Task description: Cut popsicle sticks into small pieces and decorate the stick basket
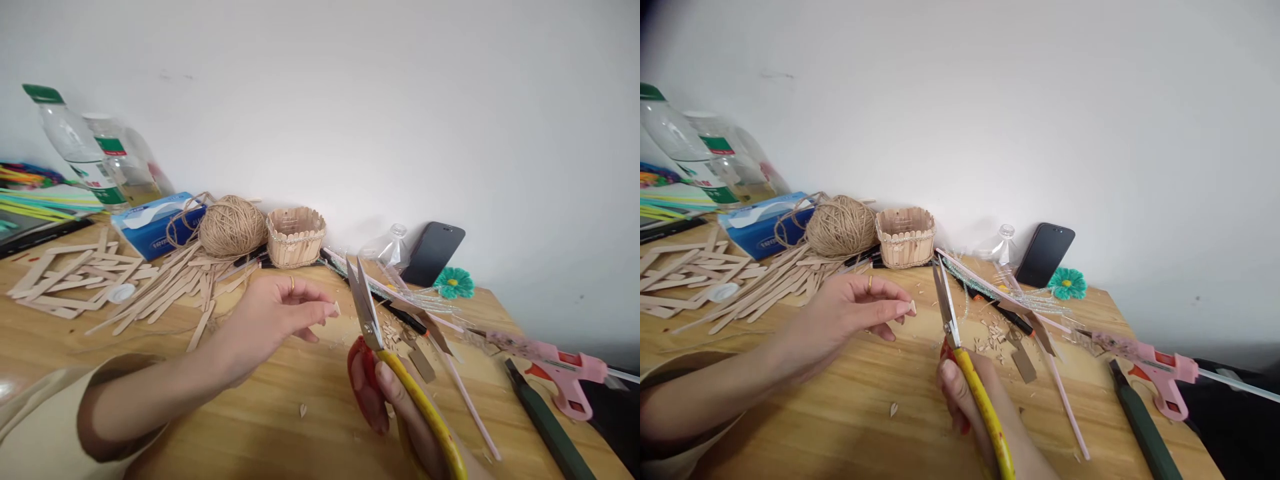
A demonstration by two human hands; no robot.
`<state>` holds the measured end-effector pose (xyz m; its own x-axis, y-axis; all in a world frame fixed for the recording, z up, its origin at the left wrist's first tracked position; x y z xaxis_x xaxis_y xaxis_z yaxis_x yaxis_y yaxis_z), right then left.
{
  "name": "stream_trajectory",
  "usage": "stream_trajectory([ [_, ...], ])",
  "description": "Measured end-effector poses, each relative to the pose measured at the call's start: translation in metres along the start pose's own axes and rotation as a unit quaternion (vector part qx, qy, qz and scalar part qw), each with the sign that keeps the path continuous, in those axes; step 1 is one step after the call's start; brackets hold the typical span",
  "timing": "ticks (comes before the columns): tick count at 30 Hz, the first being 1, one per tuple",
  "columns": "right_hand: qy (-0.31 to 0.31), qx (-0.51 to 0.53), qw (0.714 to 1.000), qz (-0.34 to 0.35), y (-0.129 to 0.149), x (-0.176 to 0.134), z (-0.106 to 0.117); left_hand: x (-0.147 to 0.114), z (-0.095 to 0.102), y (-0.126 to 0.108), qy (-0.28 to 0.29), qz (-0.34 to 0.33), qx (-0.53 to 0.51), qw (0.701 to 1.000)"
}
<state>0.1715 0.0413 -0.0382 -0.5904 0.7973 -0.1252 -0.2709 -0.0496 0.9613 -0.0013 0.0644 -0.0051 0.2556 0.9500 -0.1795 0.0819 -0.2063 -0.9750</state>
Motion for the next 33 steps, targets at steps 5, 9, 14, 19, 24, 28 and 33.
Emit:
stream_trajectory([
  [5,-0.009,0.007,1.0,0.02,-0.009,0.0,0.011,-0.012,0.016,0.025,0.114,0.071,0.215,0.967],
  [9,-0.014,0.024,0.999,0.016,-0.01,-0.001,0.016,-0.024,0.029,0.062,0.163,0.069,0.345,0.922],
  [14,-0.003,0.0,1.0,0.022,-0.005,0.001,0.012,-0.028,0.032,0.074,0.15,0.019,0.437,0.887],
  [19,-0.002,-0.006,0.999,0.034,-0.008,0.001,0.013,-0.028,0.038,0.071,0.142,0.027,0.427,0.892],
  [24,-0.02,0.012,1.0,0.002,-0.012,-0.002,0.017,-0.027,0.042,0.074,0.135,0.031,0.453,0.881],
  [28,-0.018,0.014,1.0,-0.006,-0.011,-0.003,0.018,-0.025,0.035,0.073,0.146,0.011,0.485,0.862],
  [33,-0.019,-0.029,0.999,-0.016,-0.013,-0.004,0.021,-0.024,0.026,0.075,0.152,0.011,0.505,0.85],
])
Point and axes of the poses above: each hand's wrist, its own x-axis towards the middle knuckle, its own z-axis out of the back of the hand, y = z × x, the point moved 3 cm from there along x, towards the middle knuckle, and after that the axes turned 11 degrees about y, right-handed, at the moved point
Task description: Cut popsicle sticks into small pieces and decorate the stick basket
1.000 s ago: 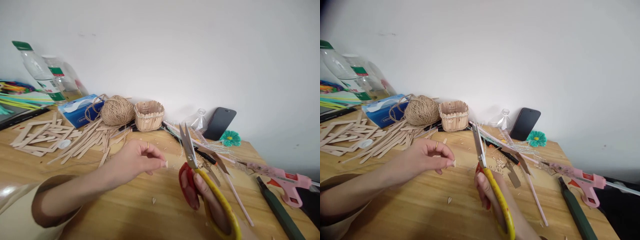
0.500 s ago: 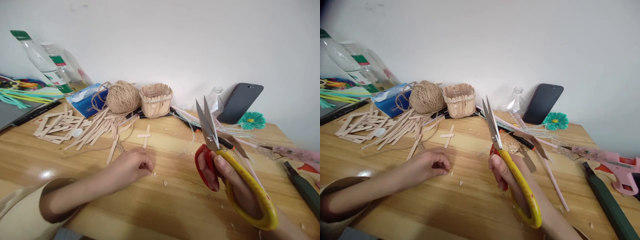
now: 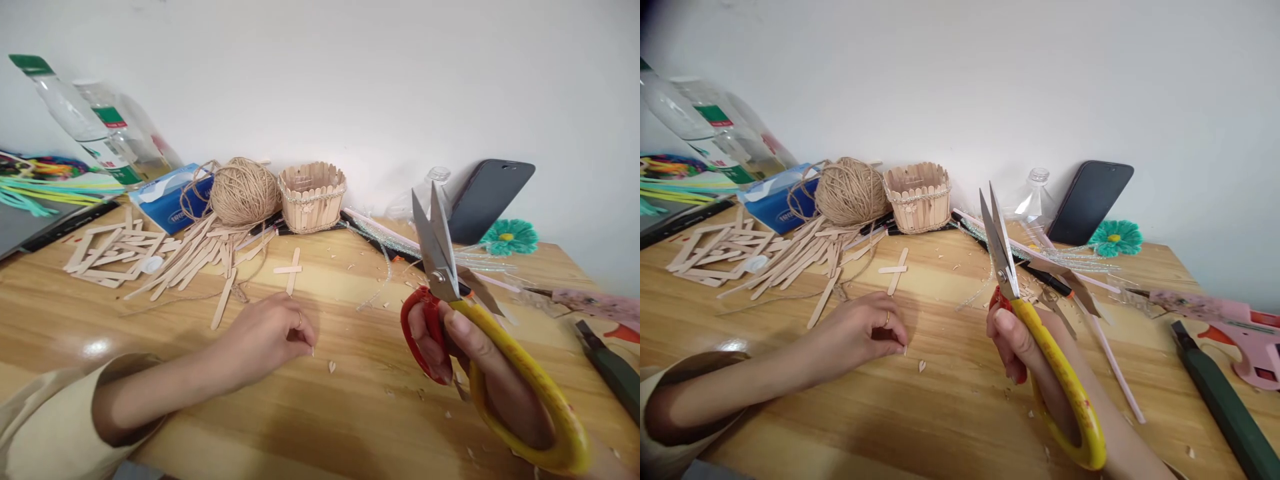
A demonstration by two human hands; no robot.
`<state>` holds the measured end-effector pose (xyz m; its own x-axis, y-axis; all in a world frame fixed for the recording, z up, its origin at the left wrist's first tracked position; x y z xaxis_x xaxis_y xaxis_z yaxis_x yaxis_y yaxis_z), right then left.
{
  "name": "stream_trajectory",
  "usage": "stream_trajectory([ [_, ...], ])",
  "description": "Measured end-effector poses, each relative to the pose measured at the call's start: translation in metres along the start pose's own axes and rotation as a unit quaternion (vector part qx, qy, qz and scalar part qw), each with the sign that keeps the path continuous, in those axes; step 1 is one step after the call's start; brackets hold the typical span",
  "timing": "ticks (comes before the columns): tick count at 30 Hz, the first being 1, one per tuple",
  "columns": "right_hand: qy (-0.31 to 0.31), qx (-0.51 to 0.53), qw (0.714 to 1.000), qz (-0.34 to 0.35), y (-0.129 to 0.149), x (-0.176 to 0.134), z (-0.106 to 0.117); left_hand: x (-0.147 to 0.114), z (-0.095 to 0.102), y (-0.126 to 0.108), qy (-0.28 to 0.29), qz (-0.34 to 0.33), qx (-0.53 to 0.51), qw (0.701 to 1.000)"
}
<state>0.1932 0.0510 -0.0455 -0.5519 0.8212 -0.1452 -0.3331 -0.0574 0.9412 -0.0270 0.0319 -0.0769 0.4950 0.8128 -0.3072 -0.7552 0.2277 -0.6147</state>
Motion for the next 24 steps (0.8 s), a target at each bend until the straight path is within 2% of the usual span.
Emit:
stream_trajectory([
  [2,-0.002,-0.085,0.996,-0.03,-0.002,0.0,0.002,0.001,-0.004,-0.003,0.01,-0.011,0.001,1.0],
  [4,-0.017,-0.219,0.973,-0.068,-0.003,0.0,0.005,0.001,-0.007,-0.005,0.017,-0.023,-0.004,1.0],
  [7,-0.07,-0.408,0.904,-0.112,-0.006,-0.002,0.008,-0.001,-0.009,-0.006,0.009,-0.019,-0.026,0.999],
  [9,-0.089,-0.475,0.868,-0.114,-0.01,-0.003,0.008,-0.002,-0.009,-0.005,0.001,-0.004,-0.028,1.0],
  [13,-0.076,-0.532,0.839,-0.091,-0.021,0.0,0.005,-0.003,-0.012,-0.007,0.003,-0.003,0.005,1.0],
  [17,-0.036,-0.549,0.833,-0.065,-0.027,0.005,0.002,-0.001,-0.014,-0.008,-0.001,-0.018,0.012,1.0],
  [19,-0.038,-0.568,0.82,-0.051,-0.027,0.006,0.002,0.0,-0.013,-0.008,-0.001,-0.019,0.009,1.0],
  [24,-0.077,-0.668,0.739,-0.037,-0.024,0.002,0.009,0.002,-0.012,-0.011,0.015,-0.022,0.004,1.0],
])
Point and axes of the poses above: each hand's wrist, its own x-axis towards the middle knuckle, its own z-axis out of the back of the hand, y = z × x, the point moved 3 cm from there along x, towards the middle knuckle, and after that the axes turned 11 degrees about y, right-handed, at the moved point
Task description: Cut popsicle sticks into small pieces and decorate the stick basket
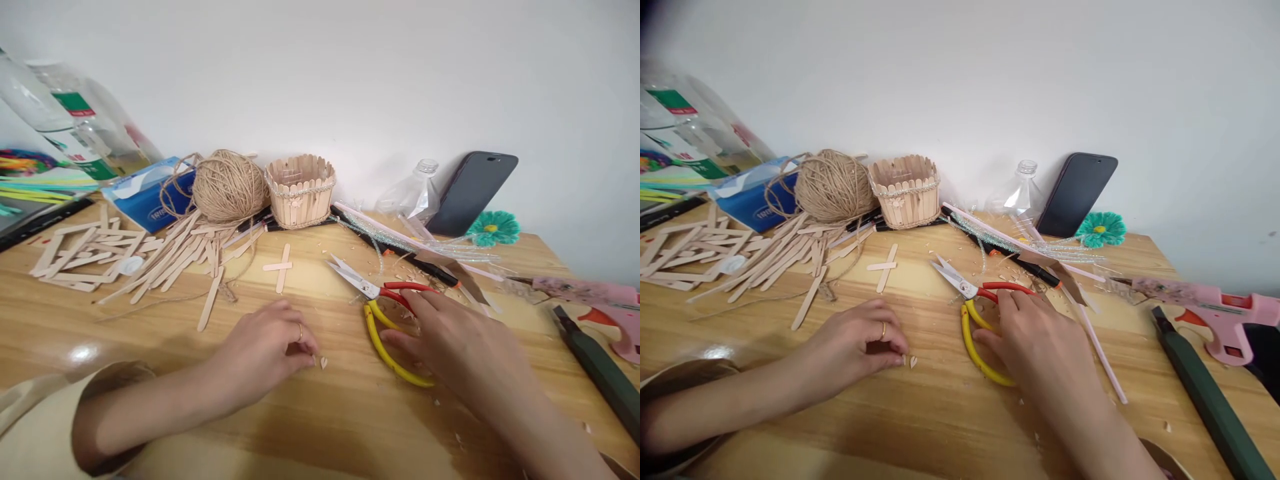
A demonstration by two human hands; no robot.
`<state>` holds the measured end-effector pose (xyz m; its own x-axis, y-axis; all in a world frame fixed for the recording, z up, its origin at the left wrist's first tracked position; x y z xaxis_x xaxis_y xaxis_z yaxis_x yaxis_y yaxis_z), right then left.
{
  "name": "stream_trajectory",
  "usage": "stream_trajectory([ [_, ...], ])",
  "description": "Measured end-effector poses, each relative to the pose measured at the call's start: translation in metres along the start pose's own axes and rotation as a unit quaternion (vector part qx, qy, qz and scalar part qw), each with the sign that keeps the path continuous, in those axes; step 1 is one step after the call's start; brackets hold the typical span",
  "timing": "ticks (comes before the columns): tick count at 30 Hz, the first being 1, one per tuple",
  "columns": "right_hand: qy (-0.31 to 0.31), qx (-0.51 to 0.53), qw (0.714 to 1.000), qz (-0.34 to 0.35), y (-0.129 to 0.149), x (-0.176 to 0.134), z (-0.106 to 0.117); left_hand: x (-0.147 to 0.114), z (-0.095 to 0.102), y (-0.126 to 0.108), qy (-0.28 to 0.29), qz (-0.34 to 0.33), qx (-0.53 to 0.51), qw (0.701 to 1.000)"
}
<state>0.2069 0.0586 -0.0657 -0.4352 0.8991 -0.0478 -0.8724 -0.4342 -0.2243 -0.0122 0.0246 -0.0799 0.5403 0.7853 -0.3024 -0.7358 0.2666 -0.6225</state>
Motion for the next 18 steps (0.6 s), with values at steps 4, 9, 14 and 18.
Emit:
stream_trajectory([
  [4,-0.047,0.015,0.998,0.026,0.004,-0.004,0.012,0.002,0.0,0.003,-0.001,0.004,-0.035,0.999],
  [9,-0.037,0.278,0.944,0.171,0.049,-0.01,0.021,0.0,0.001,0.009,-0.025,-0.008,-0.065,0.998],
  [14,0.059,0.321,0.931,0.166,0.079,-0.011,0.006,-0.002,0.001,0.005,-0.023,-0.021,-0.025,0.999],
  [18,0.065,0.357,0.918,0.158,0.079,-0.011,0.001,0.0,0.001,0.001,-0.015,-0.036,0.003,0.999],
])
Point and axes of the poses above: each hand's wrist, its own x-axis towards the middle knuckle, its own z-axis out of the back of the hand, y = z × x, the point moved 3 cm from there along x, towards the middle knuckle, and after that the axes turned 11 degrees about y, right-handed, at the moved point
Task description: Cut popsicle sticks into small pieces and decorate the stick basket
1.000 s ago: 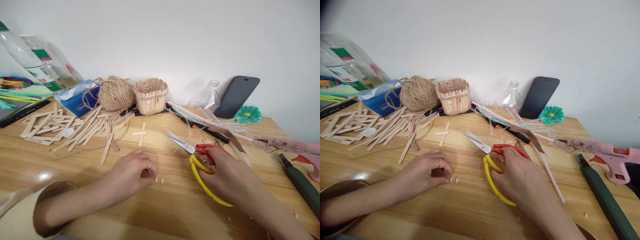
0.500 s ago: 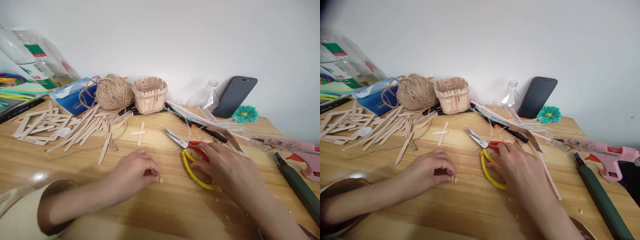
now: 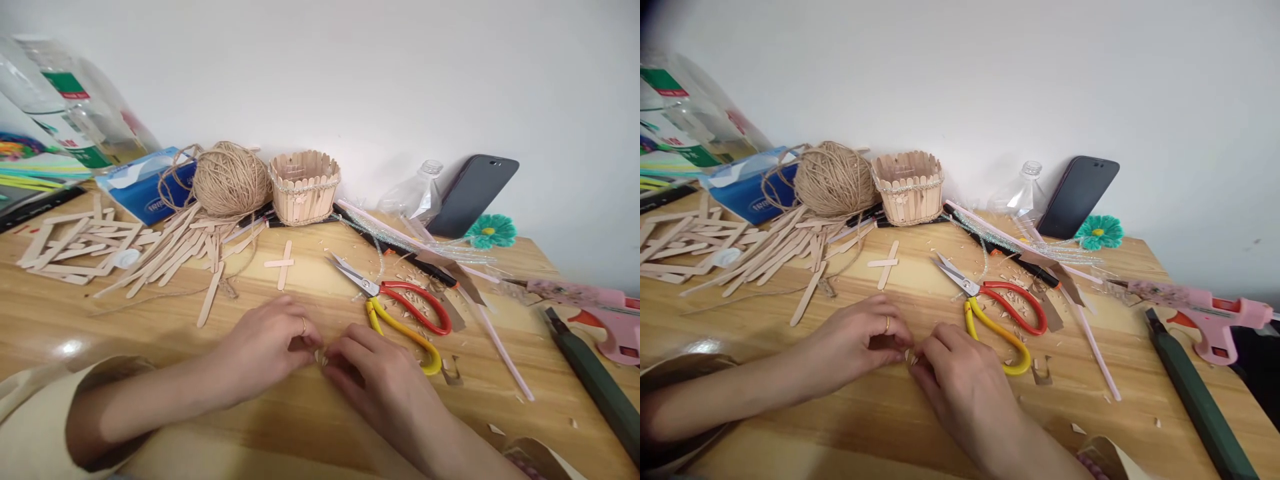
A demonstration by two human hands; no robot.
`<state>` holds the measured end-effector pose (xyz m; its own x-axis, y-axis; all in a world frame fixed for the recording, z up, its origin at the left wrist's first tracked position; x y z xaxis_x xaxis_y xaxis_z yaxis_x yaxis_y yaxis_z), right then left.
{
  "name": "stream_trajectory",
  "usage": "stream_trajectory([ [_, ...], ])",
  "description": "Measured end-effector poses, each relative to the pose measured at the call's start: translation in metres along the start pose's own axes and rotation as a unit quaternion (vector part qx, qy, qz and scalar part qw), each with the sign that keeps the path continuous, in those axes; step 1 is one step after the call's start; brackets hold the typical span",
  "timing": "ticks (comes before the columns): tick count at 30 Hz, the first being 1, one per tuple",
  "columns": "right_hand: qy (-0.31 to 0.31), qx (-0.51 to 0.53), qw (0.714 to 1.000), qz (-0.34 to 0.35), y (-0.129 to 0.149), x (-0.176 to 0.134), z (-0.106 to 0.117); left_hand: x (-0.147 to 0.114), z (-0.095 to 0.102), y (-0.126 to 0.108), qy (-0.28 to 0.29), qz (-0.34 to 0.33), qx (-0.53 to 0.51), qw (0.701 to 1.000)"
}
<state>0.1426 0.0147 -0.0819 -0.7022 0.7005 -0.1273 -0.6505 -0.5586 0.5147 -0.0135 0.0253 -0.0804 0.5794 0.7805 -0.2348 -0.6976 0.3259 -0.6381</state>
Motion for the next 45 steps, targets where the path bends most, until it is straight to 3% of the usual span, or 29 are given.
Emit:
stream_trajectory([
  [9,-0.035,-0.061,0.998,0.001,-0.001,-0.002,0.006,0.001,0.0,0.003,0.012,0.016,-0.023,1.0],
  [14,-0.004,-0.001,1.0,-0.004,0.0,0.001,0.003,0.0,0.001,0.003,0.002,0.011,-0.027,1.0],
  [22,0.029,-0.034,0.999,0.008,-0.002,0.0,0.005,0.002,-0.002,-0.003,-0.002,-0.003,0.035,0.999],
  [26,0.065,-0.021,0.998,-0.002,-0.003,-0.003,0.013,0.0,-0.001,0.0,0.001,0.005,0.011,1.0],
  [31,0.049,0.023,0.998,0.027,0.0,0.002,0.02,-0.003,0.002,0.006,-0.007,0.012,-0.053,0.998],
  [35,0.096,0.028,0.994,0.04,0.0,0.01,0.015,-0.003,0.005,0.009,-0.014,0.018,-0.072,0.997],
  [40,0.115,-0.001,0.993,0.032,-0.002,0.013,0.012,-0.005,0.005,0.008,-0.027,0.004,-0.05,0.998],
  [45,0.132,-0.093,0.986,0.046,-0.002,0.017,0.012,-0.006,0.004,0.006,-0.027,-0.018,0.008,0.999],
])
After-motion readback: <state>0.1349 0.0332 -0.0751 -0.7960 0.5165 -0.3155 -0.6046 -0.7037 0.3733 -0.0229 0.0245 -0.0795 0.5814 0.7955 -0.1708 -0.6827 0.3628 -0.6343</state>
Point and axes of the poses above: each hand's wrist, its own x-axis towards the middle knuckle, its own z-axis out of the back of the hand, y = z × x, the point moved 3 cm from there along x, towards the middle knuckle, and after that the axes turned 11 degrees about y, right-handed, at the moved point
